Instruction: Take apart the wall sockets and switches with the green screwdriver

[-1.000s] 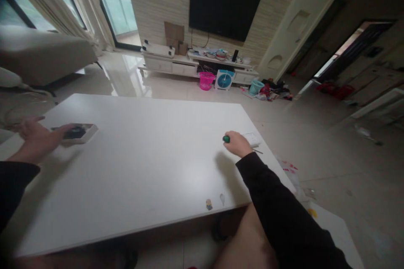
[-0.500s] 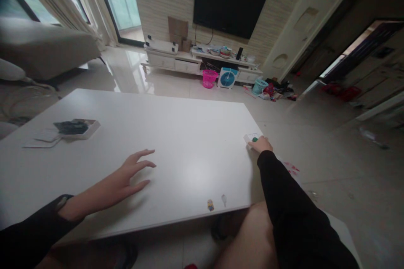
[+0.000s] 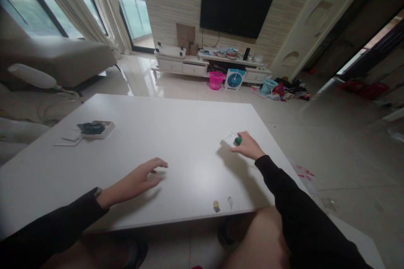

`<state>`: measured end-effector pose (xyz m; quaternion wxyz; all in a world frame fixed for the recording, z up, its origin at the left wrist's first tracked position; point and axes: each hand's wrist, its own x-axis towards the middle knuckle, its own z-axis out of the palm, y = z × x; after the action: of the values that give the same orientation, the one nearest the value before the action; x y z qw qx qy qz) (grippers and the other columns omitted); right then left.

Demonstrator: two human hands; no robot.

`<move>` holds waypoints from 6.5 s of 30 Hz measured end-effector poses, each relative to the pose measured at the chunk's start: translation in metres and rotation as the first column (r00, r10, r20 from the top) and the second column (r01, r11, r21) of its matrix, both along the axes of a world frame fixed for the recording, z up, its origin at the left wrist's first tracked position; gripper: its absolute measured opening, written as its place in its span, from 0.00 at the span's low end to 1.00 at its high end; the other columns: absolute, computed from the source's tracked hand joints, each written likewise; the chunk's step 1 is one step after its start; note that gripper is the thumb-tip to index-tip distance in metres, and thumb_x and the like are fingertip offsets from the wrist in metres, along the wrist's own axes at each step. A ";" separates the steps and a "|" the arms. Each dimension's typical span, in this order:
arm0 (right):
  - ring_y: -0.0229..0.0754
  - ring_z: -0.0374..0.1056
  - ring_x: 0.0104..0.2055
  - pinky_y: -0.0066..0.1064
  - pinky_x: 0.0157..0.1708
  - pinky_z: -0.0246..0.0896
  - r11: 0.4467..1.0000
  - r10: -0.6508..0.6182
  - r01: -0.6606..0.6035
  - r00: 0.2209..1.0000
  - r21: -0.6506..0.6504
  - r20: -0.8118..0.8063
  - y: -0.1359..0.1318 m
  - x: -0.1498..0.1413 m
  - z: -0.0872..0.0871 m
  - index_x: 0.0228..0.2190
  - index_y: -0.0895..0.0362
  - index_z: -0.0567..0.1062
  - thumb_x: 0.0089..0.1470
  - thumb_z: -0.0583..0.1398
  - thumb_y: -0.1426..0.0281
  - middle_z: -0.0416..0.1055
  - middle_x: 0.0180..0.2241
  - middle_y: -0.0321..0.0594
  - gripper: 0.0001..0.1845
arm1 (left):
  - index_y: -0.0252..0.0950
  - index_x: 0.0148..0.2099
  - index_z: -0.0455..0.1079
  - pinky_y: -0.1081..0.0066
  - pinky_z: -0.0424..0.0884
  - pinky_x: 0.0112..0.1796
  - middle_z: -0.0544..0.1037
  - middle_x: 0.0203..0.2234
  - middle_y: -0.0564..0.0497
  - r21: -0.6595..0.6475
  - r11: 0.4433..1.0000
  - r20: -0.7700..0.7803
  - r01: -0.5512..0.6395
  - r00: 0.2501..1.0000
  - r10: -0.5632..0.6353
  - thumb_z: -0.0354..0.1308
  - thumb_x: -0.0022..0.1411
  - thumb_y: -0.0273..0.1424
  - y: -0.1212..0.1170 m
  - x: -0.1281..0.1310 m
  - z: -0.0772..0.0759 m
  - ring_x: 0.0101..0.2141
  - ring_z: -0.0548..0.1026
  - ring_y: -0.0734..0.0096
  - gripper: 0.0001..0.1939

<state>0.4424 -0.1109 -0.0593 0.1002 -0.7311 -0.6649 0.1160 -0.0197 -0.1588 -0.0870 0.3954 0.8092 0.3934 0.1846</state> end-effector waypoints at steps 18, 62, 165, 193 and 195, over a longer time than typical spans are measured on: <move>0.47 0.67 0.47 0.39 0.47 0.65 0.951 0.193 -0.293 0.814 -0.099 -0.548 -0.087 -0.217 -0.025 0.52 0.55 0.69 0.49 0.71 0.60 0.62 0.46 0.40 0.32 | 0.41 0.63 0.47 0.52 0.74 0.52 0.62 0.55 0.42 -0.129 0.889 0.275 -0.439 0.845 0.458 0.71 0.47 0.30 -0.048 0.070 -0.052 0.54 0.72 0.52 0.47; 0.36 0.63 0.26 0.29 0.26 0.58 0.953 0.238 -0.298 0.632 0.053 -0.738 -0.063 -0.167 0.015 0.37 0.57 0.81 0.55 0.68 0.57 0.75 0.29 0.37 0.16 | 0.35 0.40 0.79 0.68 0.72 0.34 0.82 0.31 0.50 -0.132 0.946 0.382 -0.296 0.866 0.324 0.66 0.63 0.37 -0.004 0.019 0.009 0.31 0.77 0.68 0.10; 0.42 0.76 0.40 0.29 0.30 0.75 0.631 0.734 -0.432 0.602 0.644 -0.315 -0.084 -0.154 0.032 0.59 0.49 0.66 0.60 0.66 0.74 0.77 0.47 0.43 0.29 | 0.39 0.56 0.77 0.52 0.74 0.59 0.76 0.60 0.43 0.339 0.926 -0.096 0.165 0.985 -0.141 0.71 0.59 0.35 -0.027 0.045 -0.030 0.60 0.74 0.50 0.23; 0.41 0.71 0.34 0.31 0.24 0.72 0.568 0.749 -0.370 0.602 0.735 -0.276 -0.081 -0.155 0.045 0.52 0.47 0.78 0.58 0.70 0.72 0.75 0.38 0.39 0.21 | 0.41 0.57 0.77 0.50 0.71 0.61 0.76 0.61 0.43 0.319 0.934 -0.098 0.161 0.986 -0.136 0.71 0.58 0.35 -0.028 0.044 -0.030 0.62 0.72 0.49 0.24; 0.42 0.72 0.35 0.31 0.25 0.71 0.586 0.741 -0.361 0.602 0.725 -0.299 -0.082 -0.155 0.044 0.53 0.48 0.78 0.58 0.69 0.73 0.76 0.38 0.39 0.21 | 0.41 0.57 0.76 0.49 0.70 0.62 0.75 0.61 0.43 0.313 0.936 -0.106 0.163 0.985 -0.136 0.71 0.58 0.35 -0.028 0.044 -0.030 0.63 0.71 0.48 0.24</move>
<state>0.2869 -0.1932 -0.0151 0.4765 -0.3274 -0.8035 0.1418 0.0243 -0.1863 -0.1174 0.2549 0.8973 0.3113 0.1815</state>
